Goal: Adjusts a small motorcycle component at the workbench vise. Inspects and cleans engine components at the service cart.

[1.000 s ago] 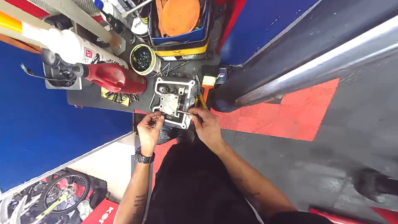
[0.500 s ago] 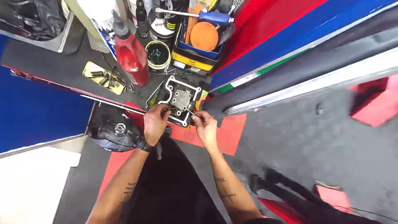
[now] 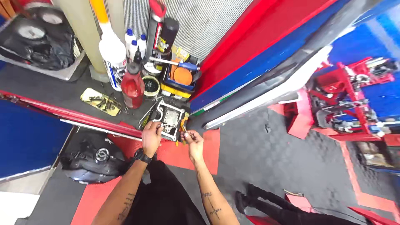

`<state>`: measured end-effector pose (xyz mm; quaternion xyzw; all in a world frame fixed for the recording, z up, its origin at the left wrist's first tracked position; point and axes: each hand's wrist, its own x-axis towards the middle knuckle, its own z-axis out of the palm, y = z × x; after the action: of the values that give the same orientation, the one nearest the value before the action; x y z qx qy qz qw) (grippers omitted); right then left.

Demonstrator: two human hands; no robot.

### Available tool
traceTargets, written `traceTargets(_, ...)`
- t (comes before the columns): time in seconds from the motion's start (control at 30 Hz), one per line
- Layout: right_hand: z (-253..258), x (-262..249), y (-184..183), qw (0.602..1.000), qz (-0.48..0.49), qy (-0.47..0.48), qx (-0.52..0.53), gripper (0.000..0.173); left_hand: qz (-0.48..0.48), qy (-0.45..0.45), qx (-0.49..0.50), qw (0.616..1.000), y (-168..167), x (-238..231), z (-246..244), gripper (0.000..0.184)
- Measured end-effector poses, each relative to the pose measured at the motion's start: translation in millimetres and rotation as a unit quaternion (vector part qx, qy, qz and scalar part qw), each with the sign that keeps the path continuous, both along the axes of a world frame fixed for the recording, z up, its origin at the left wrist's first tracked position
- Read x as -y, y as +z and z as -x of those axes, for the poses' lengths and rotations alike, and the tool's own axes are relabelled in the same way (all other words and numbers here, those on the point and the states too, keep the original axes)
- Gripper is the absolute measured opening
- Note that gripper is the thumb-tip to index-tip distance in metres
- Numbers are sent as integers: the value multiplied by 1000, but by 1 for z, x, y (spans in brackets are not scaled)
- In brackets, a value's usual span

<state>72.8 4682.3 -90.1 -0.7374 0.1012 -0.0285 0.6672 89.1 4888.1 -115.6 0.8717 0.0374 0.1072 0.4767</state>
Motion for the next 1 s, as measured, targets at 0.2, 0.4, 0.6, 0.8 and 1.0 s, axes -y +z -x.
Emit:
traceTargets(0.2,-10,10,1,998,-57,5,-6,12,6,11,13,1000,-6,1,3,22)
traceTargets(0.4,-45,14,13,996,-62,55,19,15,22,54,25,998,-6,7,6,21)
traceTargets(0.6,-89,7,24,986,-24,138,84,16,17,130,51,990,-12,15,10,16)
traceTargets(0.8,-123,-2,23,970,90,184,128,17,50,225,43,972,-12,37,18,21)
traceTargets(1.0,-154,-1,17,948,224,210,79,23,368,353,-105,854,4,61,36,73)
